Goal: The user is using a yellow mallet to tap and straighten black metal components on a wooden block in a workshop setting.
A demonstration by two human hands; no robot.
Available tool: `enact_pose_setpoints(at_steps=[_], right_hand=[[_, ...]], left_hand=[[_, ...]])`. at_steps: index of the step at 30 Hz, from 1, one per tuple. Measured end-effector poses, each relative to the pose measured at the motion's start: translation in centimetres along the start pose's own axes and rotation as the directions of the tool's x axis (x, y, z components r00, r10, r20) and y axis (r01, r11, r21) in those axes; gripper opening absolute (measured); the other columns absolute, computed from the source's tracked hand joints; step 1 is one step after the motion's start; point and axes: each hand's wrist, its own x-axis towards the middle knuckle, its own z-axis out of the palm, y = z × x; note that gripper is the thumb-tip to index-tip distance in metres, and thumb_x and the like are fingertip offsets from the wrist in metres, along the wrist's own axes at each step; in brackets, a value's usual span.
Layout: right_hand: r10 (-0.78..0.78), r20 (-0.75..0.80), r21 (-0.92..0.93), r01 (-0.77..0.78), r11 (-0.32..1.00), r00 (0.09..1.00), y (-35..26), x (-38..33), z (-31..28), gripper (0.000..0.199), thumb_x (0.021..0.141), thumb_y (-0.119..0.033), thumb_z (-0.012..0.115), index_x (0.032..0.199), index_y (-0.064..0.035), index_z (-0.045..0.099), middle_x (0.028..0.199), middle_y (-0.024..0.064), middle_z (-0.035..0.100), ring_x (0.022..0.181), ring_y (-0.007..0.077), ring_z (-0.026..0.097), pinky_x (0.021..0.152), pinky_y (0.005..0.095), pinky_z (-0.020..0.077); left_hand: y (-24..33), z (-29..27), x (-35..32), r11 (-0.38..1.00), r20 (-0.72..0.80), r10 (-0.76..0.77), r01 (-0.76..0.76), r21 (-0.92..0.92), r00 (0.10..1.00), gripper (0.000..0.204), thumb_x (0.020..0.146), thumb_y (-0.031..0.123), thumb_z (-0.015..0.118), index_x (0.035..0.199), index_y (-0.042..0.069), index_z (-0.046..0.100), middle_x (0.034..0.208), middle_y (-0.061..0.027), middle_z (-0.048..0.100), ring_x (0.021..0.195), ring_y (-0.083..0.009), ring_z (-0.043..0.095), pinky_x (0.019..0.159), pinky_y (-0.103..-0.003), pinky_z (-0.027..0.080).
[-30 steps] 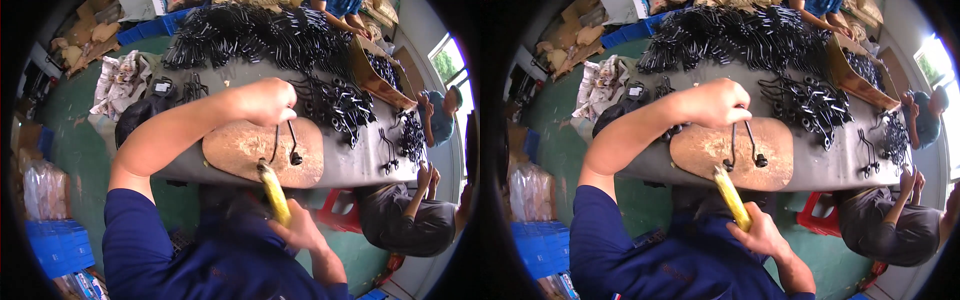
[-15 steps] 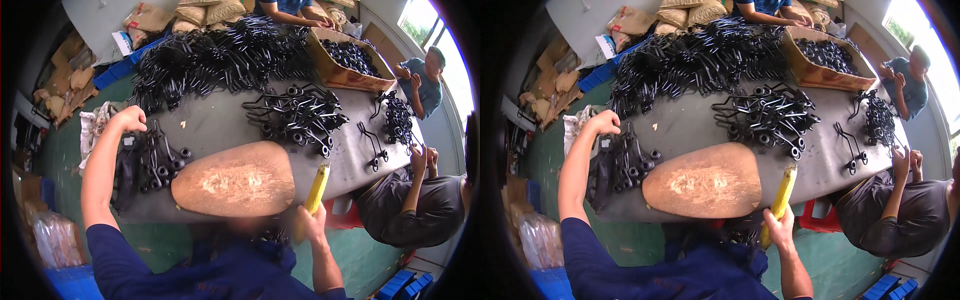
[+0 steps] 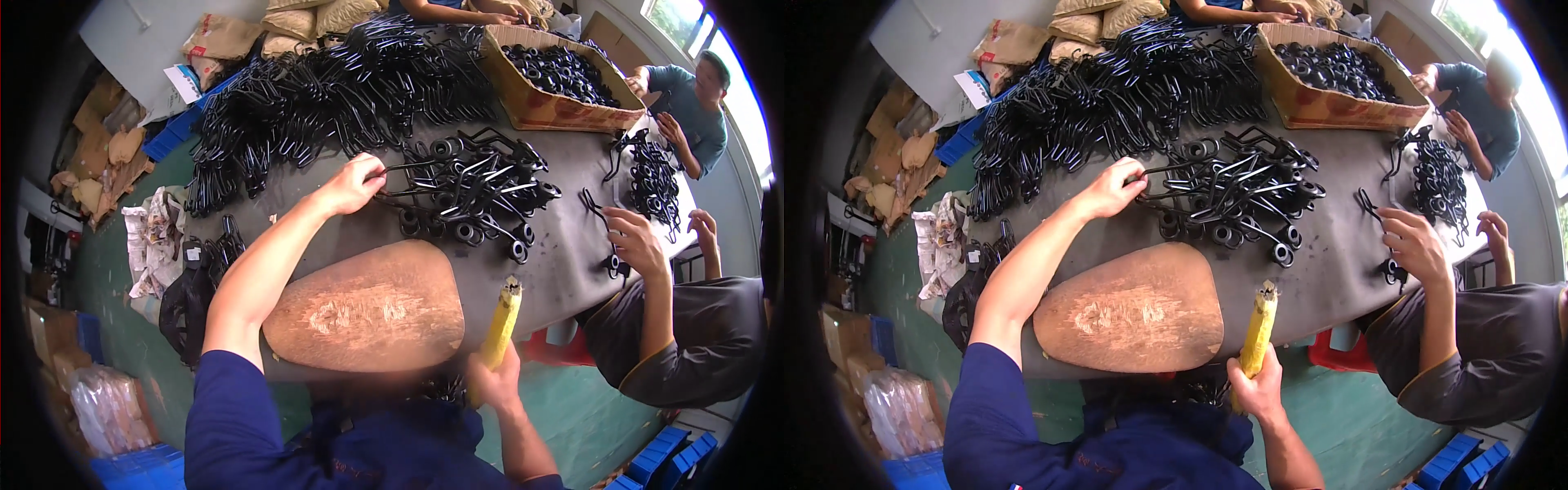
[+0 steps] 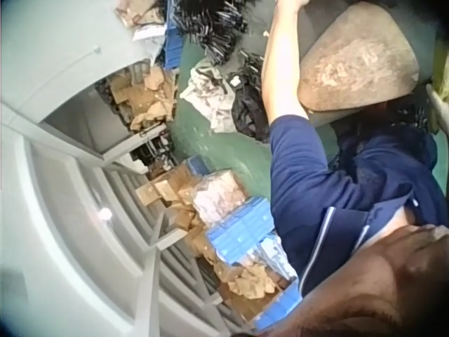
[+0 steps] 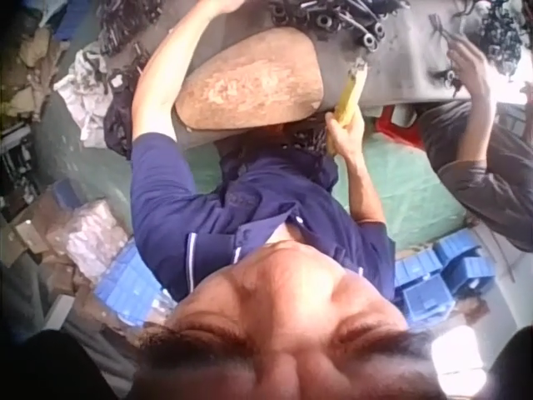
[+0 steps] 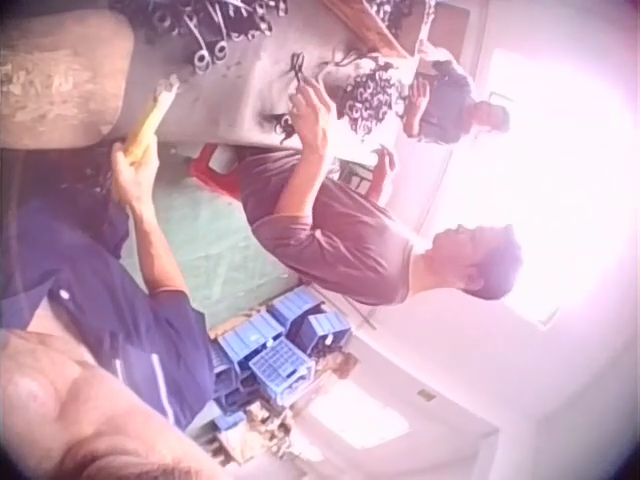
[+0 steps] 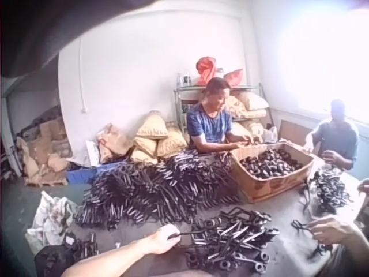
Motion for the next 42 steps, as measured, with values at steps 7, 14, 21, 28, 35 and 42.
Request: enact_pose_setpoints(at_steps=[7, 14, 21, 28, 35, 42], right_hand=[[0.092, 0.022, 0.072, -0.093, 0.993, 0.996, -2.5, -0.3, 0.2, 0.023, 0.079, -0.002, 0.066, 0.096, -0.0016, 0.050, 0.072, 0.0030, 0.056, 0.056, 0.0115, 0.057, 0.052, 0.0264, 0.0483], [0.151, 0.032, 0.121, -0.153, 0.981, 0.988, -3.8, -2.1, 1.2, 0.025, 0.081, -0.007, 0.067, 0.098, -0.0013, 0.049, 0.075, 0.0037, 0.056, 0.055, 0.0121, 0.057, 0.051, 0.0268, 0.0485], [-0.407, 0.066, 0.149, 0.394, 0.907, 0.911, -14.6, -7.2, 4.3, 0.039, 0.078, 0.006, 0.063, 0.113, 0.0045, 0.046, 0.079, 0.0046, 0.060, 0.065, 0.0109, 0.055, 0.059, 0.0237, 0.0457], [0.290, 0.386, -0.195, -0.229, 0.954, 0.876, -6.5, -6.0, 7.8, 0.029, 0.088, -0.023, 0.065, 0.098, 0.0004, 0.051, 0.070, 0.0054, 0.057, 0.058, 0.0151, 0.058, 0.050, 0.0292, 0.0463], [-0.421, 0.336, 0.272, 0.341, 0.900, 0.842, -13.8, -10.9, 8.7, 0.029, 0.071, -0.004, 0.073, 0.094, -0.0040, 0.055, 0.070, 0.0038, 0.059, 0.059, 0.0123, 0.057, 0.054, 0.0312, 0.0481], [0.331, 0.618, -0.478, 0.007, 0.878, 0.714, -10.4, -9.0, 10.8, 0.044, 0.084, -0.035, 0.069, 0.102, 0.0025, 0.055, 0.079, 0.0184, 0.063, 0.070, 0.0266, 0.063, 0.064, 0.0384, 0.0498]], left_hand=[[10.2, -10.2, -3.1, 0.778, 0.019, -0.306, 0.261, -0.571, 0.952, 0.013, 0.092, 0.006, 0.059, 0.101, -0.002, 0.063, 0.082, -0.0058, 0.065, 0.059, -0.0100, 0.061, 0.050, -0.023, 0.051], [19.4, -15.8, -9.0, 0.884, -0.097, -0.173, 0.111, -0.454, 0.980, 0.017, 0.092, 0.011, 0.062, 0.105, 0.000, 0.066, 0.082, -0.0040, 0.067, 0.062, -0.0055, 0.059, 0.053, -0.020, 0.049], [18.3, -8.8, -13.9, 0.959, 0.046, -0.060, 0.070, -0.275, 0.997, 0.013, 0.087, 0.010, 0.062, 0.087, -0.003, 0.065, 0.066, -0.0108, 0.065, 0.059, -0.0117, 0.059, 0.055, -0.029, 0.047], [18.1, -8.3, -13.5, 0.963, 0.039, -0.073, 0.080, -0.256, 0.997, 0.016, 0.085, 0.013, 0.062, 0.084, -0.002, 0.066, 0.066, -0.0151, 0.063, 0.056, -0.0199, 0.058, 0.056, -0.035, 0.045], [17.4, -9.4, -13.2, 0.978, 0.096, -0.067, 0.085, -0.193, 0.993, 0.020, 0.083, 0.017, 0.062, 0.083, -0.002, 0.067, 0.075, -0.0193, 0.066, 0.067, -0.0302, 0.064, 0.065, -0.040, 0.049], [17.3, -9.1, -14.2, 0.977, 0.099, -0.089, 0.106, -0.187, 0.991, 0.021, 0.083, 0.018, 0.061, 0.084, -0.003, 0.066, 0.075, -0.0195, 0.066, 0.071, -0.0302, 0.065, 0.068, -0.038, 0.051]])
